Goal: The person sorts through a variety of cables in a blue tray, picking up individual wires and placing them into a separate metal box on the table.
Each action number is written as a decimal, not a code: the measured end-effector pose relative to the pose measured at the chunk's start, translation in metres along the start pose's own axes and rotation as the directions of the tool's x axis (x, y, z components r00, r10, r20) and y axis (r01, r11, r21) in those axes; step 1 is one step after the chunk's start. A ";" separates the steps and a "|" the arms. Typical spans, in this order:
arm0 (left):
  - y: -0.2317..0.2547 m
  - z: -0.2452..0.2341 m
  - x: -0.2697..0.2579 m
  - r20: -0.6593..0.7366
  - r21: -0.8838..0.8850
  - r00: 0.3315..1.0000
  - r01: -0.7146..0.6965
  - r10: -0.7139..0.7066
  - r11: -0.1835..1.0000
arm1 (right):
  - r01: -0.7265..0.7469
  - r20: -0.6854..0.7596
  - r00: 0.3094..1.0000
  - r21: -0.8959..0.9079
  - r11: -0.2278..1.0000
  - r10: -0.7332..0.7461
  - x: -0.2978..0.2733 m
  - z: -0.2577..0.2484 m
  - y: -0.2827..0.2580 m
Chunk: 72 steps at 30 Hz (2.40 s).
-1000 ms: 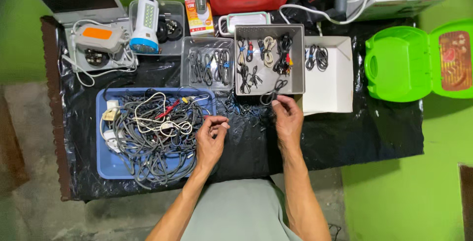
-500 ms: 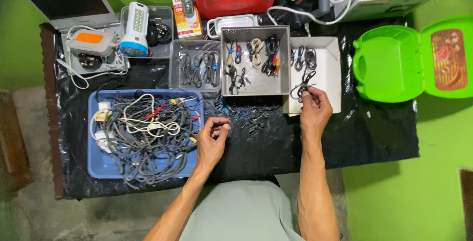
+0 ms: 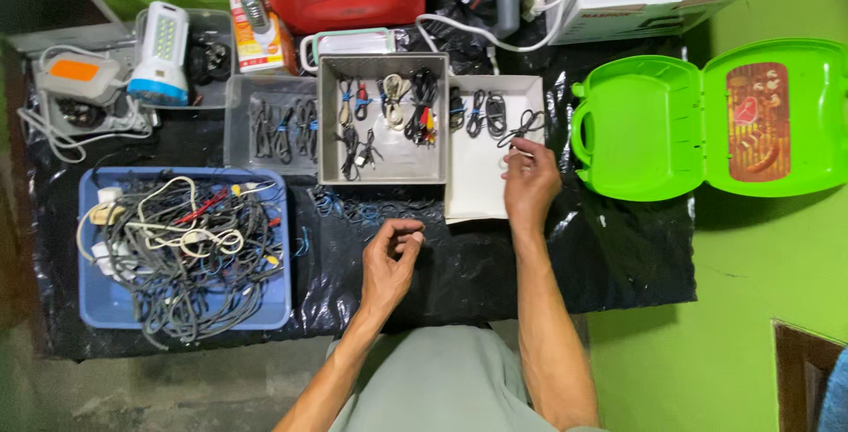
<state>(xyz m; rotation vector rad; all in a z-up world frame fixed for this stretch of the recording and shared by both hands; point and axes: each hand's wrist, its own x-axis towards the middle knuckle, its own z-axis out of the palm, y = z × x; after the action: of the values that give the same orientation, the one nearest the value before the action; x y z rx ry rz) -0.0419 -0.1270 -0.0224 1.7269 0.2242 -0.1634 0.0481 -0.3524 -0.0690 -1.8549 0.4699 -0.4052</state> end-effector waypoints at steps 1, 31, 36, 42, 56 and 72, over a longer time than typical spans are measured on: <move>0.001 0.002 0.002 -0.001 0.000 1.000 0.001 -0.001 1.000 | 0.049 0.025 0.999 -0.080 0.996 -0.047 0.002 -0.001 -0.004; 0.011 0.031 0.015 0.006 0.003 1.000 -0.005 0.005 1.000 | 0.196 0.279 0.960 -0.635 0.748 -0.015 0.019 0.029 -0.002; 0.011 0.028 0.014 0.007 -0.016 1.000 0.005 -0.004 1.000 | 0.167 0.284 0.958 -0.643 0.747 0.029 0.019 0.029 -0.007; 0.005 0.018 0.011 -0.007 -0.039 1.000 0.017 -0.017 0.999 | 0.215 0.264 0.962 -0.592 0.777 -0.065 0.001 0.027 -0.015; -0.038 -0.094 0.025 -0.243 -0.063 0.968 -0.080 0.063 0.995 | 0.294 0.378 0.890 -0.050 0.955 -0.254 -0.123 0.070 -0.106; -0.017 -0.322 0.029 -0.448 0.314 0.807 -0.261 0.385 0.913 | 0.445 0.692 0.617 0.085 0.891 -0.375 -0.192 0.247 -0.158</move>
<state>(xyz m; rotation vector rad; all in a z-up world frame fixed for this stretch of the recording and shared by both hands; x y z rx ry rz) -0.0234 0.1946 0.0086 1.9976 0.2920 0.5488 0.0236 -0.0085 -0.0067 -2.0373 -0.4864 0.0514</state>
